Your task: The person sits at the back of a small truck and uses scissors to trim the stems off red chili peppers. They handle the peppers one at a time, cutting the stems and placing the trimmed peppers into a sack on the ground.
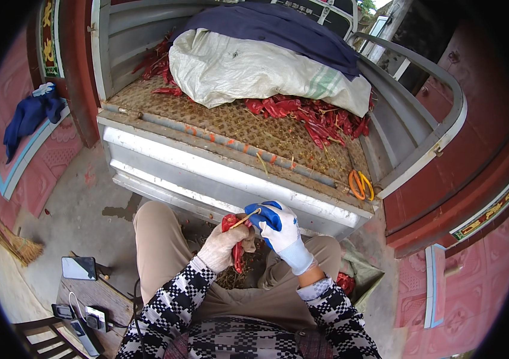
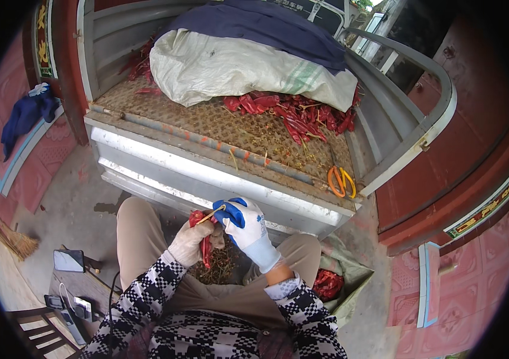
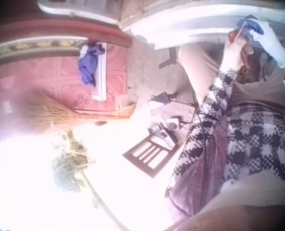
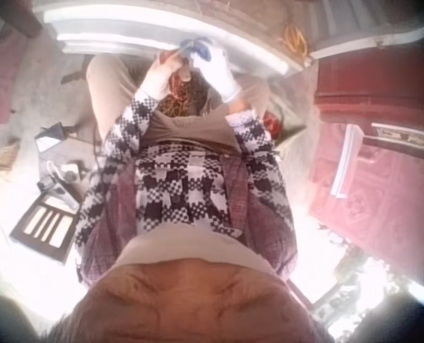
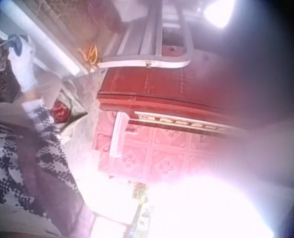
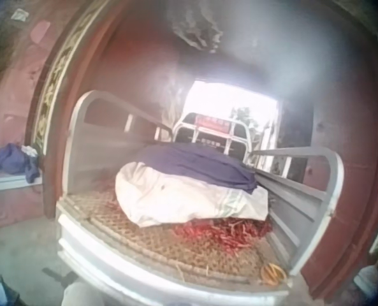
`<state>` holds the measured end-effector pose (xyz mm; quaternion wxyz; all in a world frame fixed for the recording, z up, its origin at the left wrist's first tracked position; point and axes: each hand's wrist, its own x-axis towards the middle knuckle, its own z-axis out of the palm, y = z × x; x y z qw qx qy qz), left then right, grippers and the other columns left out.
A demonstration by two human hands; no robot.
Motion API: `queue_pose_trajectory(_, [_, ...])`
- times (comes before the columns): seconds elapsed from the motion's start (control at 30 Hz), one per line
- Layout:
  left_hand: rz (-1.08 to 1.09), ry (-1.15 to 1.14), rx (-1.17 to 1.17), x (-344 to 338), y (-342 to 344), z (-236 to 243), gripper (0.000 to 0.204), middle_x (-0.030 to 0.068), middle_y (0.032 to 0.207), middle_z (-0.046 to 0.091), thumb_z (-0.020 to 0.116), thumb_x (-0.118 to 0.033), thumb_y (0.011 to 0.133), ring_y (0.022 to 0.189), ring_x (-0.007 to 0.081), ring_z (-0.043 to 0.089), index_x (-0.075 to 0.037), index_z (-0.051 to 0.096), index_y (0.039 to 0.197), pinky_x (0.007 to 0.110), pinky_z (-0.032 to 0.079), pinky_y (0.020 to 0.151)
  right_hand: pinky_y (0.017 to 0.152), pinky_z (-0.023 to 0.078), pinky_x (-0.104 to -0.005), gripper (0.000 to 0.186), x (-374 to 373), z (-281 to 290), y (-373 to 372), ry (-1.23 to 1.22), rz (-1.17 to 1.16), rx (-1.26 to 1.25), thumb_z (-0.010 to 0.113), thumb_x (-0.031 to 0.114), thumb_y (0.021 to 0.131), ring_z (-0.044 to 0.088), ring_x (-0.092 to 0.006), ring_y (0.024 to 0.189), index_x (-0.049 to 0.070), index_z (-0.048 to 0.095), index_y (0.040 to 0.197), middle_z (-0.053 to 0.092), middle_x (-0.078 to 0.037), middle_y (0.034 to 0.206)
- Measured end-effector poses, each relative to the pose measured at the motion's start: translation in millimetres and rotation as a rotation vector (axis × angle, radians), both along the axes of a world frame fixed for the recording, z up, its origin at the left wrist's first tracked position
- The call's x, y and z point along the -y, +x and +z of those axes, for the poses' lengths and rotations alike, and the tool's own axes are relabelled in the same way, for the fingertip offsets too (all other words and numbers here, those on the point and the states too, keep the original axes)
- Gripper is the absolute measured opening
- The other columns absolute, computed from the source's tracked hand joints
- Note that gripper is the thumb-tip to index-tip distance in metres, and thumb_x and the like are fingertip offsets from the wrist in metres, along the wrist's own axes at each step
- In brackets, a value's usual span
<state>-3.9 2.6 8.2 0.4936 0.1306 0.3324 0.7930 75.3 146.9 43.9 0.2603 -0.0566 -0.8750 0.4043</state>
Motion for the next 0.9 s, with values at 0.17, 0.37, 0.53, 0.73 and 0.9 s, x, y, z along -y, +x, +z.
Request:
queue_pose_trajectory(0.17, [0.028, -0.022, -0.010, 0.5, -2.4, -6.5, 0.012, 0.0028, 0.070, 0.050, 0.060, -0.007, 0.083, 0.060, 0.0133, 0.046, -0.002, 0.054, 0.091, 0.029, 0.040, 0.058, 0.080, 0.049, -0.0447, 0.025, 10.9, 13.4, 0.1, 0.378, -0.054, -0.090, 0.068, 0.012, 0.073, 0.060, -0.0342, 0.088, 0.009, 0.070, 0.097, 0.064, -0.012, 0.092])
queue_pose_trajectory(0.37, [0.086, 0.028, 0.033, -3.9, 3.3, 2.1, 0.008, 0.0016, 0.063, 0.044, 0.058, -0.001, 0.080, 0.055, 0.0120, 0.041, -0.002, 0.053, 0.086, 0.029, 0.035, 0.054, 0.067, 0.051, -0.0298, 0.021, 13.9, -25.0, -3.9, -0.803, -0.004, -0.034, 0.061, 0.015, 0.092, 0.061, -0.0177, 0.071, -0.005, 0.064, 0.099, 0.068, -0.008, 0.092])
queue_pose_trajectory(0.53, [0.106, 0.012, 0.037, -1.2, 0.3, -3.4, 0.012, 0.0031, 0.067, 0.050, 0.061, 0.001, 0.081, 0.056, 0.0123, 0.045, 0.001, 0.056, 0.092, 0.029, 0.039, 0.055, 0.061, 0.052, -0.0252, 0.020, 22.1, -17.0, -8.9, -1.441, -0.115, 0.036, 0.055, 0.017, 0.098, 0.061, -0.0133, 0.070, -0.002, 0.062, 0.101, 0.066, -0.007, 0.085])
queue_pose_trajectory(0.73, [0.113, 0.037, -0.018, -4.8, 9.9, -13.1, 0.015, 0.0035, 0.067, 0.051, 0.061, 0.000, 0.081, 0.057, 0.0133, 0.046, 0.000, 0.057, 0.096, 0.029, 0.039, 0.056, 0.061, 0.051, -0.0245, 0.022, -33.5, -48.0, -15.8, -1.429, 0.220, 0.089, 0.057, 0.018, 0.096, 0.058, -0.0118, 0.067, -0.002, 0.063, 0.104, 0.066, -0.005, 0.086])
queue_pose_trajectory(0.9, [0.141, 0.121, 0.010, -1.4, -7.5, -4.8, 0.016, 0.0033, 0.065, 0.048, 0.062, -0.008, 0.082, 0.059, 0.0138, 0.043, -0.004, 0.056, 0.097, 0.033, 0.038, 0.059, 0.064, 0.049, -0.0234, 0.034, -40.3, 14.2, 4.8, -0.310, -0.030, 0.401, 0.064, 0.016, 0.087, 0.061, -0.0085, 0.076, 0.001, 0.063, 0.118, 0.068, -0.005, 0.089])
